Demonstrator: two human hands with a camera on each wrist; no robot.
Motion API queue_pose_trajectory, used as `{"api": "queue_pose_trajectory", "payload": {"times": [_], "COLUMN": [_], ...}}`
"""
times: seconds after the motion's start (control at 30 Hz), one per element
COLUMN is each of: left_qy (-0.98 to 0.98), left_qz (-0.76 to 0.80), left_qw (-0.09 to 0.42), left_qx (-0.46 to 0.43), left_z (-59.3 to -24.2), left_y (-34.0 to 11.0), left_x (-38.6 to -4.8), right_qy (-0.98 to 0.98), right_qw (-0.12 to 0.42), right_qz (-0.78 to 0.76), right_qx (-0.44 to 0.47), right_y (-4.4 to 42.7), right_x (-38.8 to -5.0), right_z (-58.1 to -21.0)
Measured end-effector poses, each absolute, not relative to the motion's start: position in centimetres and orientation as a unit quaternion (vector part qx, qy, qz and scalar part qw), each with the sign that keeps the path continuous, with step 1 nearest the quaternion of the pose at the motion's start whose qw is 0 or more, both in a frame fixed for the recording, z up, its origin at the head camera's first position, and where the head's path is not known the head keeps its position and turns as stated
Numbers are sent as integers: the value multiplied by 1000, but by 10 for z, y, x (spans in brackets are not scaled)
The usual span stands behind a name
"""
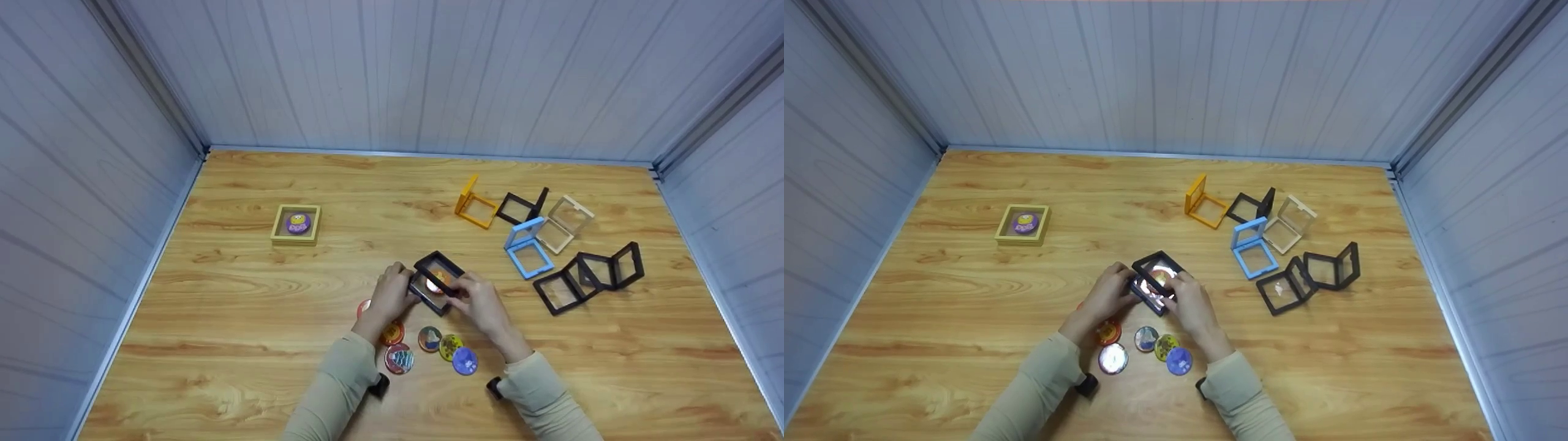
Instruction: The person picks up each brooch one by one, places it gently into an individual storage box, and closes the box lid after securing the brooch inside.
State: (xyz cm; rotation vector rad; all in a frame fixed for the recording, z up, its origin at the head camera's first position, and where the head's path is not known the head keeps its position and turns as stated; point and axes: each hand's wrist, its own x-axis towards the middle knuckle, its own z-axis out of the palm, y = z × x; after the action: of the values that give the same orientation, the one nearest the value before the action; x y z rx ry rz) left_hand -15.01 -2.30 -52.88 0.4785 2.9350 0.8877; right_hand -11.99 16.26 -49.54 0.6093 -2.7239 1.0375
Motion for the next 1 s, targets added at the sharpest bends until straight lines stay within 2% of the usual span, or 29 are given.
{"api": "queue_pose_trajectory", "payload": {"times": [0.43, 0.77, 1.0], "left_qy": [950, 948, 946], "left_qz": [269, 277, 287], "left_qw": [15, 11, 21], "left_qx": [158, 158, 150], "left_z": [-530, -530, -530], "left_y": [-23, -24, -25], "left_x": [-150, -152, -153], "right_qy": [-924, -927, -932], "right_qw": [44, 57, 34], "right_qz": [298, 263, 249], "right_qx": [236, 262, 260], "right_y": [157, 156, 155], "right_x": [-119, -122, -122], "right_z": [-496, -496, -495]}}
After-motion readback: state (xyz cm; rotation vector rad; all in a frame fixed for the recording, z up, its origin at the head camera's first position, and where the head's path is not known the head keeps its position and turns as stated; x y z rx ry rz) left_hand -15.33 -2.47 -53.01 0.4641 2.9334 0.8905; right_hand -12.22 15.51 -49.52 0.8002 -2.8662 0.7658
